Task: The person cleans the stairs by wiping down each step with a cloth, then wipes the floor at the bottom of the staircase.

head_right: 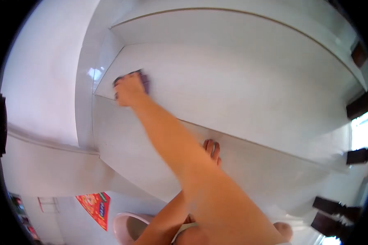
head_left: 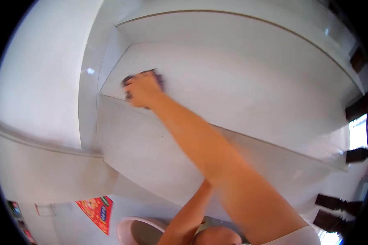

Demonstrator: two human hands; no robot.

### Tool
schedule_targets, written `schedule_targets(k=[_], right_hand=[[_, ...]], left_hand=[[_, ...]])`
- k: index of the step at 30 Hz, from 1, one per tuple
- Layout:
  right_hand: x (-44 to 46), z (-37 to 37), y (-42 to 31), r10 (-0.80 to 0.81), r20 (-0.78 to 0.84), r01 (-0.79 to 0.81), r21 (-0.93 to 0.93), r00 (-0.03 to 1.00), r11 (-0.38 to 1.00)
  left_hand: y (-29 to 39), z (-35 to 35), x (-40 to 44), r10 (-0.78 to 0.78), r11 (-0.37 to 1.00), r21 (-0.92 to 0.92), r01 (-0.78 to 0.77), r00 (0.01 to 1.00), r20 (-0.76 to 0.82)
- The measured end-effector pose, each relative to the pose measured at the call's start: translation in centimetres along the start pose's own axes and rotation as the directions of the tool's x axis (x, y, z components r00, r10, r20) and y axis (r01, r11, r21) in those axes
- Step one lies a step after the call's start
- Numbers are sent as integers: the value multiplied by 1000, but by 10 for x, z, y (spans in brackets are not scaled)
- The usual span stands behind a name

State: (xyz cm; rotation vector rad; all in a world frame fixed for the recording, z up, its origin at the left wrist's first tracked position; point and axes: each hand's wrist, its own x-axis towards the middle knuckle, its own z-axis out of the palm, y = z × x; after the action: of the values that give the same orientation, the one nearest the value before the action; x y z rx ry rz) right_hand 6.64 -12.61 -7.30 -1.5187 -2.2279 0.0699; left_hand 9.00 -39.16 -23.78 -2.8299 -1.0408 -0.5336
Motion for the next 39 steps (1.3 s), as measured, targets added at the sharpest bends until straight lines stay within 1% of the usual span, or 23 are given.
schedule_targets(k=[1,2,4,6,8,9,11,12,15,18,21,24,25,26,29,31,32,33,34,35,36,37,39], right_hand=[[4,-10,-18,-82,36,77,119,996,990],[1,-23,-24,-94,108,72,198,990,978],[-15,-43,-29,-152,265,55,341,952,939],[-55,-36,-19,-218,90,170,372,972,912],[-101,-62,9,-280,111,211,421,953,882],[-131,-97,20,-264,234,141,437,936,888],[-202,-128,51,-268,160,177,431,950,885],[-239,-150,61,-235,145,161,398,961,903],[-341,-208,86,-34,212,-42,346,977,937],[-424,-260,100,242,296,-330,299,924,895],[-472,-293,110,435,312,-535,454,844,712],[-468,-322,121,604,245,-616,571,758,542],[-450,-324,124,621,177,-587,591,764,553],[-427,-322,128,635,124,-585,553,762,593],[-343,-279,184,441,-165,-358,373,882,856],[-271,-235,214,265,-330,-189,246,906,951],[-236,-210,220,276,-352,-204,228,894,952],[-202,-184,226,167,-401,-167,37,901,985],[-175,-170,217,202,-305,-200,39,931,979],[-146,-135,224,190,-255,-230,-138,948,963],[-140,-135,202,250,-73,-258,-397,965,881],[-133,-125,195,325,13,-272,-517,946,812],[-123,-116,198,403,1,-338,-544,915,769]], left_hand=[[2,-25,10,-78,989,-118,92,991,113],[3,-27,13,-103,985,-136,109,993,52],[6,-38,20,-130,981,-131,145,985,116],[6,-34,13,-115,977,-175,124,991,64],[0,-9,1,-85,968,-241,75,996,-30],[-1,-4,-1,-82,963,-259,68,996,-44],[2,-4,-3,-122,960,-248,133,991,61],[0,-16,0,-154,846,-423,323,909,387],[5,-17,6,-117,971,-205,121,993,33],[7,-16,8,-100,979,-175,104,994,34],[6,-19,7,-105,980,-162,112,993,50],[6,-19,9,-77,984,-162,80,997,22],[6,-20,10,-70,985,-155,71,997,14],[7,-21,10,-61,986,-154,60,998,-3],[7,-18,10,-61,992,-112,64,998,31],[6,-16,10,-58,990,-127,58,998,6],[4,-16,10,-51,990,-135,50,999,-1],[3,-18,10,-58,986,-154,59,998,9],[3,-23,12,-58,982,-176,60,998,19],[3,-25,16,-48,977,-207,53,999,25],[4,-25,17,-49,978,-204,52,999,22],[4,-25,16,-49,978,-204,52,999,20],[6,-28,13,-53,972,-229,57,998,22]])
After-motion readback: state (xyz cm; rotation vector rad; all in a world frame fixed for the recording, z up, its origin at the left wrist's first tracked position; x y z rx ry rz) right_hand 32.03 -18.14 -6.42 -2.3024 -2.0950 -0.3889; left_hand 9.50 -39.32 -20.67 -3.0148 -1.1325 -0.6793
